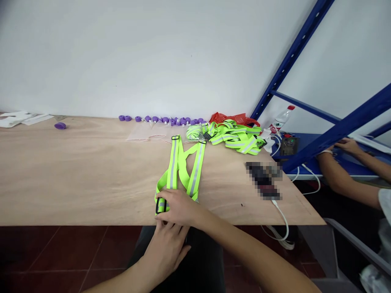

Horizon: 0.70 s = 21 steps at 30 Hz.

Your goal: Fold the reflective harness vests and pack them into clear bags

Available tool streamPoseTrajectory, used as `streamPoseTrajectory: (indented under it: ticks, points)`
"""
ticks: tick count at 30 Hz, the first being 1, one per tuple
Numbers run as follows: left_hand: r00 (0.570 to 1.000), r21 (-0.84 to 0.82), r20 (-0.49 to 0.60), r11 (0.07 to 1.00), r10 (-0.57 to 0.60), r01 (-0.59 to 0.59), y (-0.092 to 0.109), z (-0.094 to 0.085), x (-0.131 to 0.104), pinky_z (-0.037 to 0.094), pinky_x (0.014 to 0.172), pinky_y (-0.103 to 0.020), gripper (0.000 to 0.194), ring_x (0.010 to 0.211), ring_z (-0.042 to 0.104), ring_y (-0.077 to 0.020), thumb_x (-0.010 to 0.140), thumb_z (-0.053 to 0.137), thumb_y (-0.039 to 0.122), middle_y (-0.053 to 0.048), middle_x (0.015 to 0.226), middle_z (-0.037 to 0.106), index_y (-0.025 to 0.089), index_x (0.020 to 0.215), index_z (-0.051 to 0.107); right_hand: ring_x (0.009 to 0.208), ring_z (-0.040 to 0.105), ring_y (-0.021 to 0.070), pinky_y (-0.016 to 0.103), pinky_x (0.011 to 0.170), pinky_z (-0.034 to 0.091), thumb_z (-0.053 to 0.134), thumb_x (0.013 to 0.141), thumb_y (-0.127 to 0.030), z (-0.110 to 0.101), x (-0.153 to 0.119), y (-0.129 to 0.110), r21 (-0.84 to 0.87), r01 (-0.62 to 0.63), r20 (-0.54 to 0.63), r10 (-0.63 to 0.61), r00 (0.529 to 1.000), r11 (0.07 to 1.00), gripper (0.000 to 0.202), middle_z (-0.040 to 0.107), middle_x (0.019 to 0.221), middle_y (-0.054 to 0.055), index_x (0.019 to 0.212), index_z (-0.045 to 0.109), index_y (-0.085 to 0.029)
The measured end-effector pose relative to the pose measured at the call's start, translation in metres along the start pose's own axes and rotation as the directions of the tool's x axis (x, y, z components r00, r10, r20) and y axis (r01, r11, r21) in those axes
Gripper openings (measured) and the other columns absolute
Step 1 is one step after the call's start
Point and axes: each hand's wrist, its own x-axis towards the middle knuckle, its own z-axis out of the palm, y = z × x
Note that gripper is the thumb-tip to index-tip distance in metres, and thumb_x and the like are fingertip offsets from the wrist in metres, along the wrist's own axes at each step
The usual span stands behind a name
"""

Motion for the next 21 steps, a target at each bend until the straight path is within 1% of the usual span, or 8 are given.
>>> streamPoseTrajectory:
  ticks: [6,9,13,15,17,19,20,21]
  points:
    - [0.998,0.082,-0.035,0.996,0.042,-0.039,-0.001,0.011,0.000,0.049,0.096,-0.061,0.054,0.111,0.062,-0.0363,0.090,0.065,0.043,-0.014,0.125,0.068,0.017,0.137,0.059,0.111,0.066,0.0258,0.035,0.094,0.048,0.084,0.071,-0.026,0.006,0.001,0.004,-0.046,0.022,-0.024,-0.023,0.999,0.999,0.048,0.074,0.114,0.007,0.117,0.070,-0.020]
    - [0.998,0.126,-0.041,0.991,0.054,-0.049,-0.001,0.019,-0.002,0.049,0.095,-0.058,0.055,0.110,0.062,-0.0359,0.088,0.068,0.045,-0.015,0.124,0.069,0.017,0.135,0.061,0.107,0.068,0.0258,0.036,0.091,0.050,0.083,0.072,-0.031,0.007,0.001,0.006,-0.077,0.007,-0.012,-0.008,1.000,0.997,0.049,0.075,0.113,0.006,0.120,0.071,-0.023]
    - [0.991,0.147,-0.088,0.985,0.100,-0.087,0.001,0.018,-0.008,0.046,0.099,-0.056,0.065,0.120,0.059,-0.0365,0.087,0.067,0.053,-0.016,0.133,0.065,0.015,0.139,0.058,0.102,0.069,0.0254,0.036,0.088,0.051,0.084,0.073,-0.040,0.007,0.000,0.009,-0.097,-0.023,0.008,0.024,1.000,0.995,0.054,0.076,0.110,0.006,0.123,0.071,-0.025]
    - [0.966,0.126,-0.115,0.968,0.233,-0.219,0.002,0.004,-0.012,0.045,0.104,-0.050,0.054,0.127,0.056,-0.0325,0.095,0.057,0.048,-0.015,0.136,0.063,0.014,0.136,0.060,0.104,0.068,0.0245,0.034,0.090,0.051,0.084,0.073,-0.038,0.008,-0.001,0.010,-0.091,-0.023,0.000,0.023,1.000,0.996,0.054,0.075,0.112,0.005,0.123,0.070,-0.025]
    - [0.898,0.039,-0.109,0.904,0.427,-0.425,-0.001,-0.021,-0.017,0.046,0.104,-0.038,0.036,0.124,0.059,-0.0236,0.103,0.046,0.035,-0.008,0.129,0.069,0.019,0.128,0.065,0.106,0.067,0.0235,0.033,0.092,0.050,0.085,0.073,-0.034,0.010,-0.002,0.011,-0.081,-0.003,-0.017,0.001,1.000,0.997,0.053,0.075,0.112,0.005,0.123,0.070,-0.024]
    - [0.838,-0.182,-0.100,0.818,0.537,-0.546,-0.010,-0.049,-0.019,0.049,0.097,-0.026,0.030,0.108,0.067,-0.0145,0.106,0.042,0.030,0.002,0.111,0.075,0.030,0.121,0.067,0.109,0.066,0.0235,0.034,0.095,0.049,0.084,0.074,-0.033,0.011,-0.004,0.013,-0.072,0.044,-0.024,-0.046,0.999,0.996,0.051,0.074,0.114,0.005,0.122,0.069,-0.023]
    - [0.863,-0.295,-0.118,0.813,0.491,-0.502,-0.016,-0.061,-0.020,0.051,0.093,-0.024,0.028,0.100,0.069,-0.0138,0.106,0.042,0.031,0.002,0.104,0.076,0.031,0.119,0.067,0.110,0.065,0.0238,0.034,0.096,0.048,0.083,0.076,-0.031,0.012,-0.004,0.015,-0.070,0.073,-0.024,-0.075,0.997,0.995,0.050,0.073,0.115,0.006,0.122,0.068,-0.022]
    - [0.911,-0.381,-0.162,0.827,0.380,-0.413,-0.024,-0.069,-0.020,0.052,0.091,-0.025,0.027,0.095,0.069,-0.0145,0.105,0.042,0.031,0.001,0.101,0.075,0.029,0.117,0.067,0.110,0.065,0.0241,0.034,0.096,0.048,0.082,0.077,-0.029,0.013,-0.004,0.016,-0.065,0.102,-0.020,-0.104,0.994,0.993,0.049,0.073,0.117,0.007,0.123,0.066,-0.021]
